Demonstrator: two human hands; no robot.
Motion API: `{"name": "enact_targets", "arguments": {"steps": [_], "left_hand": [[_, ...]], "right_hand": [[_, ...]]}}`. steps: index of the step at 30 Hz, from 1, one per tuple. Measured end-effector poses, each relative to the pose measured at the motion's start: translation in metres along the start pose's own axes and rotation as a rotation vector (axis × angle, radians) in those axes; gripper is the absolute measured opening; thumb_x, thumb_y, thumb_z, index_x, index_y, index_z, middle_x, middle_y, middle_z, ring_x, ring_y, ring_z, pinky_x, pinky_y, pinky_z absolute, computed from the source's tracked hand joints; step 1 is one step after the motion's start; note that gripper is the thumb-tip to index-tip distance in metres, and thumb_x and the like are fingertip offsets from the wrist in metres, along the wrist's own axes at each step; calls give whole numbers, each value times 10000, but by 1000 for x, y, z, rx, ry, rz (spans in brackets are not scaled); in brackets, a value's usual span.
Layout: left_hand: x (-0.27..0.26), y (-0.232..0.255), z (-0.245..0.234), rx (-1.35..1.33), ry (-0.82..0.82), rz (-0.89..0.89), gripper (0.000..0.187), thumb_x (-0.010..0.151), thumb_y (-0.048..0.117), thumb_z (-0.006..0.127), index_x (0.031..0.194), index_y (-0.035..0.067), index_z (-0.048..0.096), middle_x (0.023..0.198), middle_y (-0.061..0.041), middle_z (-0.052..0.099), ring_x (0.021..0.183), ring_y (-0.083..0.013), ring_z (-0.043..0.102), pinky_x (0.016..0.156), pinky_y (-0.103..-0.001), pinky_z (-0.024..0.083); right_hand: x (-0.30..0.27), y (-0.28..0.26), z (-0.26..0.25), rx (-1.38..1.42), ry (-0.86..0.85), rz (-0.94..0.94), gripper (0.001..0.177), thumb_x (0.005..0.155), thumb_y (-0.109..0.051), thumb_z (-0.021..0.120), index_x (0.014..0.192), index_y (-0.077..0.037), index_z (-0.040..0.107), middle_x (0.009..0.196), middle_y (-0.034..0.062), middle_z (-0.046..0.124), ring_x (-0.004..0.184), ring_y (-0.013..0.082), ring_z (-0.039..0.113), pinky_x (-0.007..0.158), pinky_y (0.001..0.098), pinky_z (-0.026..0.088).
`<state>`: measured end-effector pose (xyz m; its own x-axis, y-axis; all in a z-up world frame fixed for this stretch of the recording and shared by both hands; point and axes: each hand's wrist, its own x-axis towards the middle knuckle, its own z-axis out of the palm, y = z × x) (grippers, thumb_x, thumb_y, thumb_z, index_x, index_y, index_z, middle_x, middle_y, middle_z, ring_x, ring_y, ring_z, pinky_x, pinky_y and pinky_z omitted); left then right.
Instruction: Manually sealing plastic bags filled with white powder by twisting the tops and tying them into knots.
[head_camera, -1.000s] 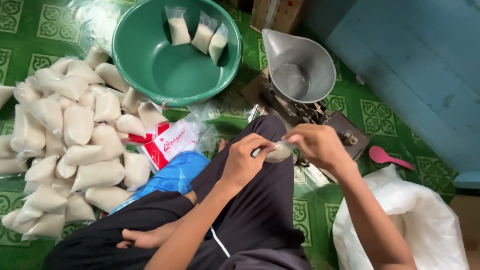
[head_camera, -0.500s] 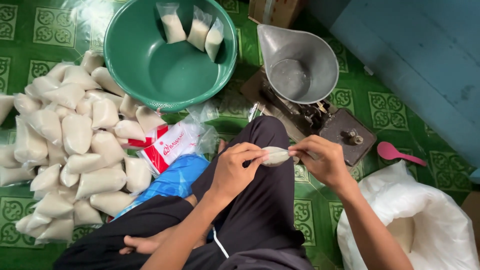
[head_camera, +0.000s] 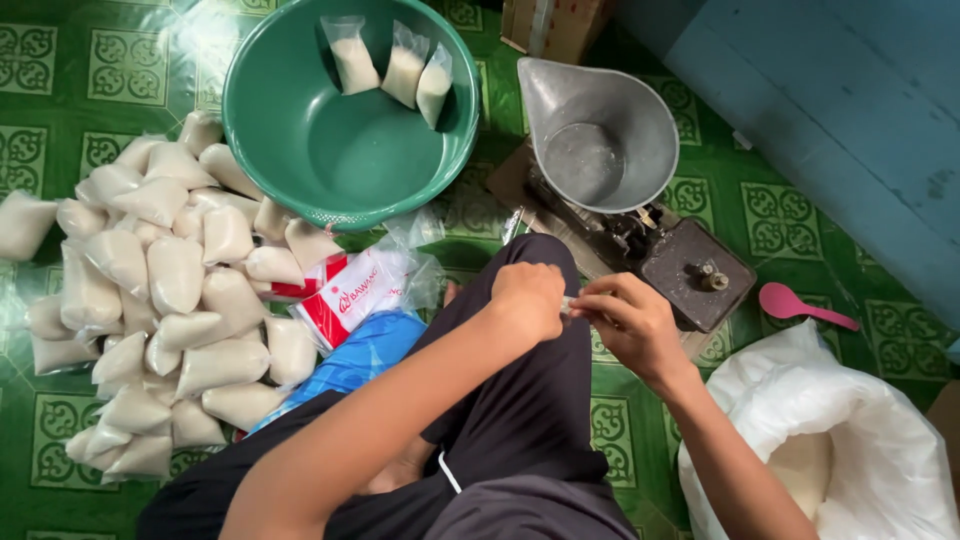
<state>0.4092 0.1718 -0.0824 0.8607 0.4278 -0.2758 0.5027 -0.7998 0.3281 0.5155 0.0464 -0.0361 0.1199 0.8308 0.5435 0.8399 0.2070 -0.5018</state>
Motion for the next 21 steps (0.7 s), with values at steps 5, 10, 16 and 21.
{"name": "enact_targets", "arguments": {"steps": [5, 10, 16, 21], "left_hand": [[26, 11, 18, 120, -376, -116, 298, 727, 123, 641, 1003, 97, 751, 880, -66, 734, 789, -258, 702, 702, -358, 546], [30, 13, 15, -33, -420, -321, 145, 654, 92, 688, 787, 44, 722, 684, -130, 689, 629, -313, 671, 554, -419, 524], [-9, 1, -30, -150, -389, -230, 325, 763, 121, 696, 1034, -21, 585, 943, -202, 705, 925, -332, 698, 788, -472, 582], [-14, 9, -25, -1, -433, -179, 309, 800, 99, 675, 1088, 7, 611, 971, -139, 700, 954, -286, 690, 799, -423, 567]], "right_hand": [[3, -6, -7, -37, -33, 13, 136, 765, -36, 788, 827, -145, 735, 852, 5, 679, 644, 214, 613, 617, 351, 514], [11, -7, -12, 44, -91, 99, 149, 797, -8, 752, 877, -135, 745, 834, 16, 679, 595, 212, 615, 578, 337, 516], [16, 2, -20, 158, -221, 158, 155, 786, -44, 767, 894, -149, 730, 808, -11, 664, 677, 187, 666, 603, 304, 543], [31, -2, -28, 130, -372, 130, 99, 806, -85, 755, 861, -120, 682, 790, 24, 641, 700, 227, 670, 616, 333, 546]]}}
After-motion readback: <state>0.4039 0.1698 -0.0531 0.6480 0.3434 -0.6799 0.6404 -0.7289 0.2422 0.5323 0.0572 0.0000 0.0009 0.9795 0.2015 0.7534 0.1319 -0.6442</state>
